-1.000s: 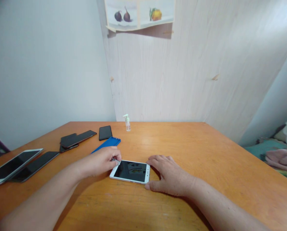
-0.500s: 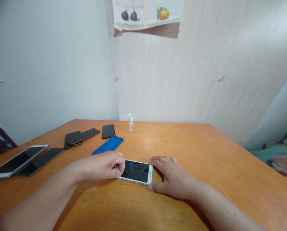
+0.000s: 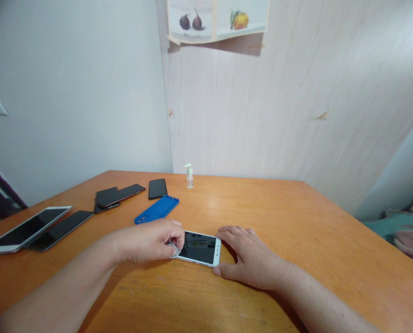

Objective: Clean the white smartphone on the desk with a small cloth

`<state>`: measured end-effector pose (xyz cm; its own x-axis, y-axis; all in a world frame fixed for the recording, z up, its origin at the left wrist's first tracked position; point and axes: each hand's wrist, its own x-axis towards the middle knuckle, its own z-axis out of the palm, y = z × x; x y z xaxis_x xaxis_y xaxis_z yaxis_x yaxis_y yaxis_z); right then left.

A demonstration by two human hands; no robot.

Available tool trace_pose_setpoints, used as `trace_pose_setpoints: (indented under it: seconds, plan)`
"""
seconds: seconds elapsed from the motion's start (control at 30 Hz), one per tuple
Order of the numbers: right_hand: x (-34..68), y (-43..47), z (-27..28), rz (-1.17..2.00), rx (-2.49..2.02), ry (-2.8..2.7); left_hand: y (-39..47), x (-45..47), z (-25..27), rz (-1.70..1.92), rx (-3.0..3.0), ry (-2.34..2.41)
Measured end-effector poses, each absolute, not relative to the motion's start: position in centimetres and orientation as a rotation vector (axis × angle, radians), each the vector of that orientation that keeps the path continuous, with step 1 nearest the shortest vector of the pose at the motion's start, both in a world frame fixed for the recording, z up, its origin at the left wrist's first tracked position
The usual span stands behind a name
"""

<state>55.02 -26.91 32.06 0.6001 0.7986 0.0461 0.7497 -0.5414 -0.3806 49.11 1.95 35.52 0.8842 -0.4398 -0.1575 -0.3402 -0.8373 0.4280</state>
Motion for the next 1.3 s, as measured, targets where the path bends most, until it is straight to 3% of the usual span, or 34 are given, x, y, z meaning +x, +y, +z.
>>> trace_pose_setpoints:
  seconds: [0.2,0.4,0.6,0.83,1.03,1.3]
  plan:
    - [55.1,-27.0,31.9,0.198,-2.482,-1.232,2.9,50.6,34.3,-0.069,2.712,-0.4]
    - [54.9,-26.9,32.2,0.209,-2.496,-1.237,1.2,49.4,35.1,-0.21,2.683,-0.596]
    - [54.9,-26.9,32.3,0.2,-2.497,-1.233,1.3,50.3,34.1,0.031,2.706,-0.401]
    - [54.8,-26.8,32.2,0.187,-2.488,-1.249,-0.2,49.5,33.9,-0.05,2.643,-0.636]
    - [54.8,-26.8,32.4,0.193,-2.493,-1.247,0.0,50.5,32.8,0.18,2.683,-0.442]
    - [54.9,-26.9,32.1,0.182,-2.481,-1.242,-1.2,49.8,32.5,0.136,2.651,-0.599]
